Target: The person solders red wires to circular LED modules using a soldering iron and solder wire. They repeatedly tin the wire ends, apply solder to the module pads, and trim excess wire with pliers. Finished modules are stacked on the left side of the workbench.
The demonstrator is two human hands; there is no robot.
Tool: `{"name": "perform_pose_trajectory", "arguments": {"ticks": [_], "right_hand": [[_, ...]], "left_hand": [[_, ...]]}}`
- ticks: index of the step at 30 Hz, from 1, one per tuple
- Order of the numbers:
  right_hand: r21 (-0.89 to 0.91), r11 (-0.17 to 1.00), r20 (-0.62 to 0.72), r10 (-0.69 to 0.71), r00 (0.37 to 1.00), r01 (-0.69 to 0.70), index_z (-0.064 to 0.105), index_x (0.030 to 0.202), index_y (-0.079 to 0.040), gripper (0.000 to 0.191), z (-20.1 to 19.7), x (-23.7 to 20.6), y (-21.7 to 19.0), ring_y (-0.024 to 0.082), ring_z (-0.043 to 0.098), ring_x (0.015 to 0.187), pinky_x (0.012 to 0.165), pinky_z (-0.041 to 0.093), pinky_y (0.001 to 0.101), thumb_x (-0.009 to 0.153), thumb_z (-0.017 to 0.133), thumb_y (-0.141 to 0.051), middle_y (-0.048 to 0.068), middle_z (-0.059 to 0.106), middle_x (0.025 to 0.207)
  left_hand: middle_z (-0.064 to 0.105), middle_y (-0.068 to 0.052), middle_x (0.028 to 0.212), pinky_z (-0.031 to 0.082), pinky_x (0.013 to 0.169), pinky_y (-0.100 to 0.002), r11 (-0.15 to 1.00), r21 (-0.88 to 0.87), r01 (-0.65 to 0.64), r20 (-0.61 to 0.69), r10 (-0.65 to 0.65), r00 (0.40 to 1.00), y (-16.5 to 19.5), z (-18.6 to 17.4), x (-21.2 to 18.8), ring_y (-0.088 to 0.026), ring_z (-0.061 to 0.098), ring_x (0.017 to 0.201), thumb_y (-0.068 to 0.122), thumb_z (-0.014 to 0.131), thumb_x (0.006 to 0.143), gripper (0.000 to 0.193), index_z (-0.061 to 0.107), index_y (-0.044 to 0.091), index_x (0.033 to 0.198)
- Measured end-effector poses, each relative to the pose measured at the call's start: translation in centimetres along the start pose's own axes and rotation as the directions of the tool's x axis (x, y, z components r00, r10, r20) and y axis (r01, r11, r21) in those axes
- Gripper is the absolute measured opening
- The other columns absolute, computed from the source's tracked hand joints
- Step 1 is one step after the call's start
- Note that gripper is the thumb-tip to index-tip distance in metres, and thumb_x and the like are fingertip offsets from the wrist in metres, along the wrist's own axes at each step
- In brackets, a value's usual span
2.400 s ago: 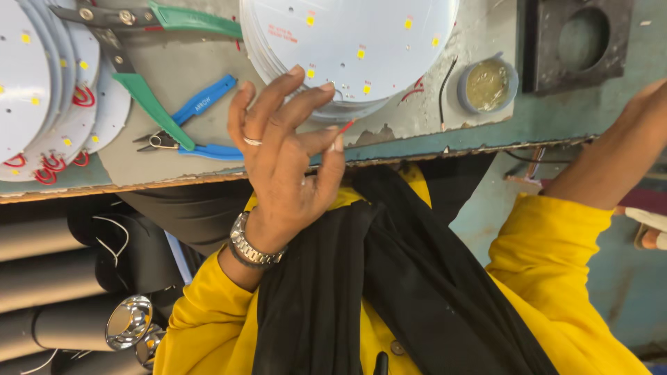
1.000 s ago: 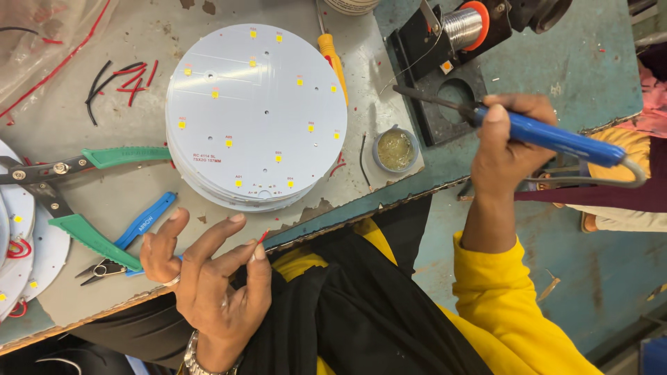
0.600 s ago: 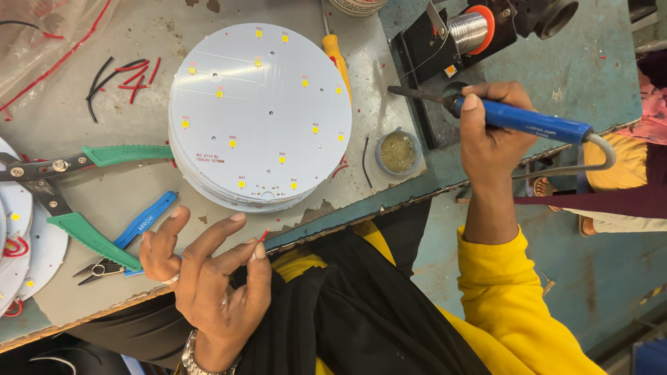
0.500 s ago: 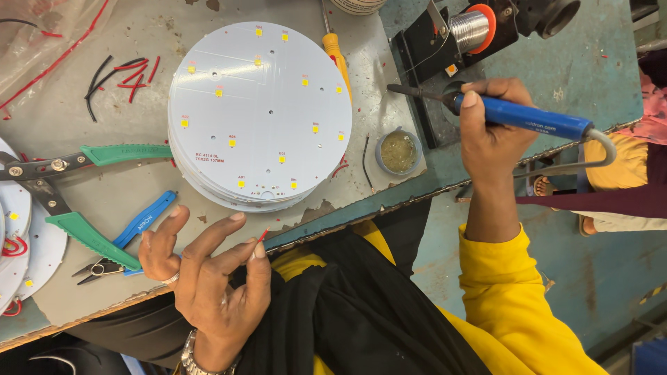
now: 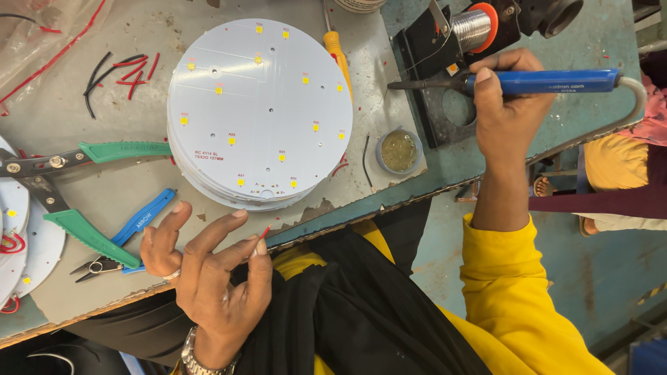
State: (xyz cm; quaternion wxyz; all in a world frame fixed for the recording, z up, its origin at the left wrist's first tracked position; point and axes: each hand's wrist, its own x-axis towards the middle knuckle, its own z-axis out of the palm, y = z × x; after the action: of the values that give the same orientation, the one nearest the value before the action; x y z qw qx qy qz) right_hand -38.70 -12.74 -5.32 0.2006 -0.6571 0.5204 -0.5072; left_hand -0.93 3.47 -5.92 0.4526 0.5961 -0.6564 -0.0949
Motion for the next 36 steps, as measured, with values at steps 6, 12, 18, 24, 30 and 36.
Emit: {"name": "perform_pose_trajectory", "arguments": {"ticks": [6, 12, 18, 24, 30, 36], "right_hand": [[0.042, 0.999, 0.020, 0.032, 0.999, -0.033, 0.066, 0.102, 0.004, 0.014, -0.18, 0.19, 0.08, 0.004, 0.052, 0.076, 0.069, 0.040, 0.0186, 0.106, 0.068, -0.009, 0.001, 0.061, 0.088], [0.083, 0.996, 0.025, 0.040, 0.999, -0.042, 0.065, 0.103, 0.004, 0.012, -0.19, 0.14, -0.13, 0.004, 0.051, 0.073, 0.067, 0.039, 0.0181, 0.105, 0.067, -0.007, 0.001, 0.060, 0.087], [0.057, 0.997, -0.007, 0.059, 0.998, -0.058, 0.066, 0.101, 0.003, 0.011, -0.22, -0.04, -0.03, 0.005, 0.055, 0.070, 0.065, 0.044, 0.0186, 0.104, 0.066, -0.007, 0.003, 0.064, 0.086], [0.059, 0.996, 0.006, 0.065, 0.998, -0.066, 0.066, 0.101, 0.004, 0.014, -0.18, -0.44, -0.04, 0.006, 0.056, 0.072, 0.068, 0.046, 0.0186, 0.105, 0.067, -0.010, 0.004, 0.065, 0.089], [0.089, 0.994, 0.003, 0.063, 0.998, -0.063, 0.065, 0.101, 0.004, 0.017, -0.30, -0.65, -0.20, 0.006, 0.058, 0.075, 0.068, 0.050, 0.0191, 0.104, 0.067, -0.012, 0.005, 0.067, 0.094], [0.097, 0.990, -0.015, 0.102, 0.995, -0.100, 0.065, 0.100, 0.004, 0.016, -0.34, -0.74, -0.14, 0.005, 0.056, 0.072, 0.066, 0.049, 0.0186, 0.104, 0.068, -0.012, 0.005, 0.065, 0.090]], "left_hand": [[0.073, 0.000, 0.116, 0.017, 0.125, -0.058, 1.000, -0.004, -0.003, -0.008, 0.003, 1.000, -0.14, 0.07, 0.00, -0.032, 0.043, 0.144, 0.010, 0.079, 0.085, 0.012, 0.069, 0.014, 0.083], [0.072, 0.000, 0.116, 0.017, 0.125, -0.058, 1.000, 0.002, -0.005, -0.009, 0.005, 1.000, -0.16, 0.17, 0.07, -0.032, 0.043, 0.143, 0.010, 0.080, 0.085, 0.012, 0.069, 0.015, 0.083], [0.073, 0.000, 0.117, 0.017, 0.125, -0.057, 1.000, 0.008, -0.016, -0.001, 0.016, 1.000, -0.16, 0.21, 0.32, -0.034, 0.045, 0.142, 0.010, 0.080, 0.086, 0.014, 0.068, 0.015, 0.083], [0.072, 0.000, 0.117, 0.017, 0.125, -0.056, 1.000, 0.008, -0.022, -0.010, 0.022, 1.000, -0.13, 0.23, 0.40, -0.034, 0.047, 0.141, 0.011, 0.081, 0.088, 0.014, 0.068, 0.015, 0.083], [0.072, 0.000, 0.117, 0.016, 0.125, -0.055, 1.000, 0.005, -0.006, -0.004, 0.006, 1.000, -0.07, 0.18, 0.42, -0.034, 0.047, 0.140, 0.012, 0.081, 0.087, 0.012, 0.070, 0.014, 0.082], [0.072, 0.000, 0.117, 0.016, 0.125, -0.055, 1.000, 0.003, -0.009, -0.001, 0.009, 1.000, 0.04, 0.08, 0.39, -0.034, 0.047, 0.140, 0.013, 0.080, 0.087, 0.011, 0.071, 0.014, 0.083]]}}
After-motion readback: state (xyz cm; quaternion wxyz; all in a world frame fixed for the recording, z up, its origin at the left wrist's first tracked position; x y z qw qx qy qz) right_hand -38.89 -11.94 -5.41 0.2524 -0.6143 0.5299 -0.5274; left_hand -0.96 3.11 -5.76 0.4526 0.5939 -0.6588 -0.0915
